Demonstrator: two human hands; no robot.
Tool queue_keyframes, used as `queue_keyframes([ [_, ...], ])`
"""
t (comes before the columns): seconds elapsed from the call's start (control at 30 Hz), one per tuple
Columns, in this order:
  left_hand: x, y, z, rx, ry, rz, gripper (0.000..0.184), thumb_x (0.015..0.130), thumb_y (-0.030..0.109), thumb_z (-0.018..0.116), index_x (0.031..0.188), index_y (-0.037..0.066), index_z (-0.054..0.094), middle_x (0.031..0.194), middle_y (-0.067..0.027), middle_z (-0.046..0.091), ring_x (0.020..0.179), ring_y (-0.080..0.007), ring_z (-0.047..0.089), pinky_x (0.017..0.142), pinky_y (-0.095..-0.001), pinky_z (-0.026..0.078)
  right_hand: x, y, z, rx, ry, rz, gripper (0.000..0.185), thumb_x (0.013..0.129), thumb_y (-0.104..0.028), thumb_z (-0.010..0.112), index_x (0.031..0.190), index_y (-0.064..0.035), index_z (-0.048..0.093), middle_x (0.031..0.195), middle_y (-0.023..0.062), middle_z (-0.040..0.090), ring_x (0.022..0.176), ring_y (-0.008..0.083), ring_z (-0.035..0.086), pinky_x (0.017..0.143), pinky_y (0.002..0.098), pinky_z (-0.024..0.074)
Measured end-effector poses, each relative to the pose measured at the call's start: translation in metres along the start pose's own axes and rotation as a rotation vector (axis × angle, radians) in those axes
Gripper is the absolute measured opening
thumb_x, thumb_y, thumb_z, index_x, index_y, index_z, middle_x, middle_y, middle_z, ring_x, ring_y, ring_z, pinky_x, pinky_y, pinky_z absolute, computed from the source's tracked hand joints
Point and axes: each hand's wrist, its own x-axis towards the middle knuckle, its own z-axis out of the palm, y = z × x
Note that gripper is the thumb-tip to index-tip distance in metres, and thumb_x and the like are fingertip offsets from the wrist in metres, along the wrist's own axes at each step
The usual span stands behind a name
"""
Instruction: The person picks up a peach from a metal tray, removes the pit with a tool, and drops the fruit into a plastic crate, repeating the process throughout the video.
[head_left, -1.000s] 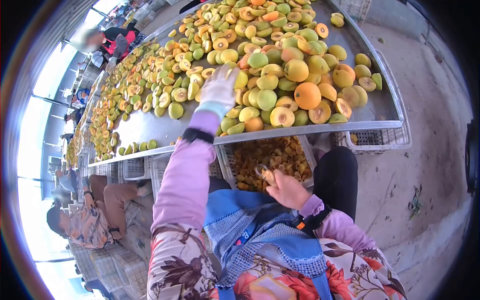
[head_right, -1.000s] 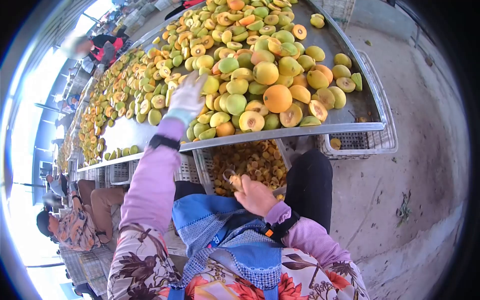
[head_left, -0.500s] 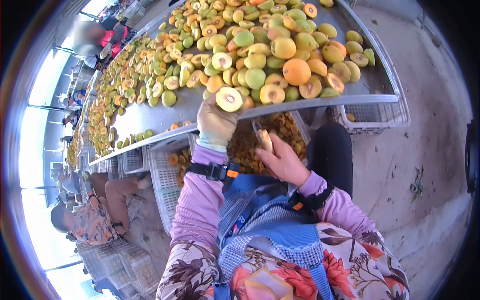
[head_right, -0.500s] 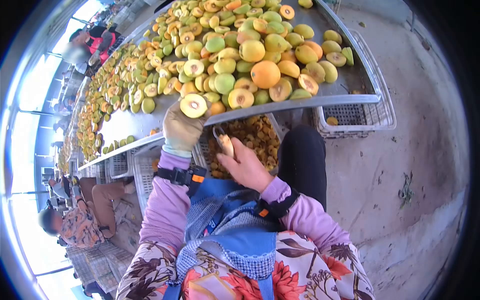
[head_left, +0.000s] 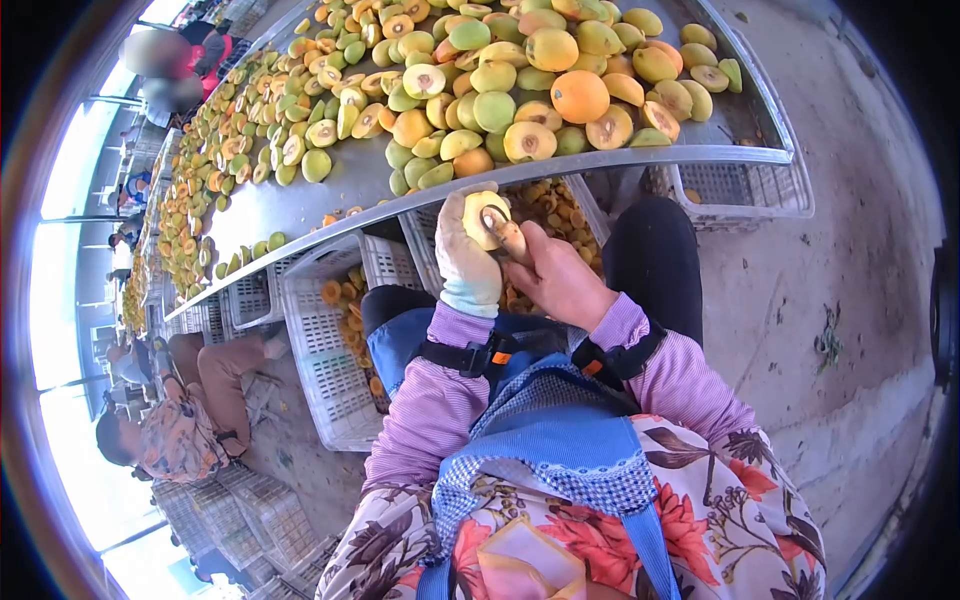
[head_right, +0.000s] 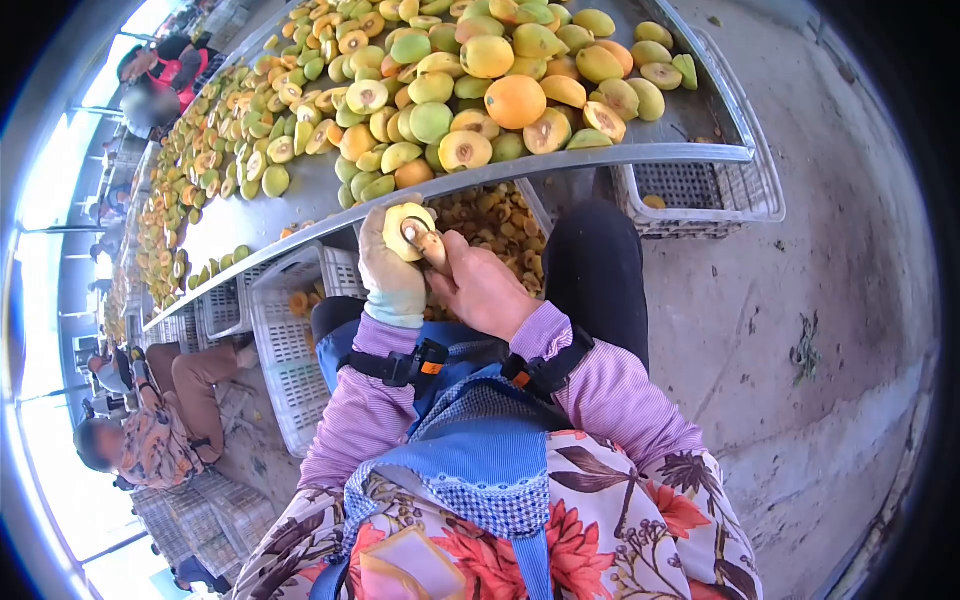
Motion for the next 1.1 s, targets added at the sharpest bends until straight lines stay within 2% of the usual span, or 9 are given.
queue_keyframes([
  [0.1,0.0,-0.005,-0.001,0.247,0.044,0.171,0.038,0.096,0.028,0.034,0.097,-0.002,0.057,0.089,-0.0136,0.061,0.077,-0.0216,0.06,0.07,-0.0307,0.051,0.0,0.001,0.002,0.027,-0.071,0.021,0.022,0.084,-0.012,0.055,0.093,0.0013,0.041,0.074,0.0274,0.054,0.074,0.0463,0.054,0.061,0.0442,0.0433],
  [0.2,-0.002,0.01,0.0,0.203,-0.031,0.026,0.039,0.095,0.026,0.033,0.09,-0.003,0.059,0.084,-0.0139,0.061,0.071,-0.0208,0.06,0.066,-0.0292,0.051,0.0,0.005,0.0,0.029,-0.105,-0.018,0.021,0.082,-0.011,0.054,0.095,0.0018,0.042,0.073,0.0269,0.055,0.072,0.0448,0.056,0.061,0.0438,0.0446],
  [0.37,0.022,0.025,-0.017,0.028,-0.255,-0.551,0.036,0.093,0.026,0.039,0.092,-0.005,0.057,0.083,-0.0143,0.061,0.073,-0.0183,0.059,0.066,-0.0276,0.05,-0.002,0.015,0.001,0.183,-0.187,-0.024,0.026,0.081,-0.013,0.056,0.099,0.003,0.046,0.071,0.0209,0.058,0.069,0.0376,0.06,0.063,0.0415,0.0467],
  [0.5,-0.015,0.012,0.004,0.268,-0.109,0.198,0.05,0.098,0.038,0.028,0.112,-0.005,0.05,0.093,-0.0167,0.061,0.081,-0.0244,0.061,0.071,-0.0314,0.052,-0.001,-0.01,-0.017,0.34,-0.356,0.278,0.029,0.083,-0.015,0.056,0.103,0.0033,0.047,0.077,0.0194,0.06,0.074,0.0341,0.061,0.067,0.0405,0.0473],
  [0.57,-0.018,0.009,0.002,0.046,-0.007,0.005,0.052,0.097,0.042,0.032,0.107,-0.004,0.053,0.092,-0.0167,0.061,0.082,-0.0252,0.061,0.07,-0.0326,0.052,-0.003,-0.014,-0.019,0.383,-0.432,0.386,0.028,0.083,-0.016,0.057,0.102,0.0032,0.047,0.078,0.0179,0.06,0.075,0.0307,0.061,0.068,0.0393,0.0475],
  [0.67,-0.02,0.017,0.0,-0.068,0.051,-0.244,0.056,0.095,0.045,0.036,0.099,-0.005,0.058,0.084,-0.0155,0.063,0.074,-0.023,0.062,0.066,-0.0316,0.052,-0.008,0.018,0.008,0.193,-0.181,-0.134,0.024,0.084,-0.014,0.056,0.1,0.0026,0.048,0.07,0.013,0.057,0.06,0.0233,0.058,0.056,0.0346,0.047],
  [0.77,-0.005,0.019,-0.003,0.051,0.017,-0.367,0.058,0.094,0.047,0.039,0.091,-0.006,0.062,0.077,-0.0148,0.064,0.064,-0.0207,0.061,0.059,-0.0297,0.052,-0.009,0.033,0.016,-0.005,-0.11,-0.196,0.019,0.086,-0.013,0.053,0.097,0.0008,0.048,0.061,0.0057,0.051,0.047,0.0135,0.051,0.042,0.028,0.0414],
  [0.87,-0.004,0.021,-0.004,0.218,-0.081,-0.247,0.058,0.094,0.048,0.041,0.083,-0.005,0.063,0.073,-0.0143,0.064,0.057,-0.0203,0.061,0.056,-0.0292,0.052,-0.007,-0.009,-0.015,0.541,-0.497,0.372,0.014,0.088,-0.014,0.05,0.096,-0.0033,0.047,0.056,0.0003,0.044,0.038,0.0085,0.041,0.035,0.0238,0.0345],
  [1.1,-0.003,0.025,-0.003,0.212,-0.203,-0.219,0.056,0.093,0.046,0.043,0.083,-0.005,0.062,0.074,-0.0144,0.064,0.06,-0.0208,0.062,0.057,-0.03,0.053,-0.004,-0.002,-0.025,1.119,-0.687,0.668,0.009,0.09,-0.014,0.05,0.089,-0.0132,0.041,0.054,-0.0064,0.031,0.037,0.003,0.028,0.032,0.0208,0.0242],
])
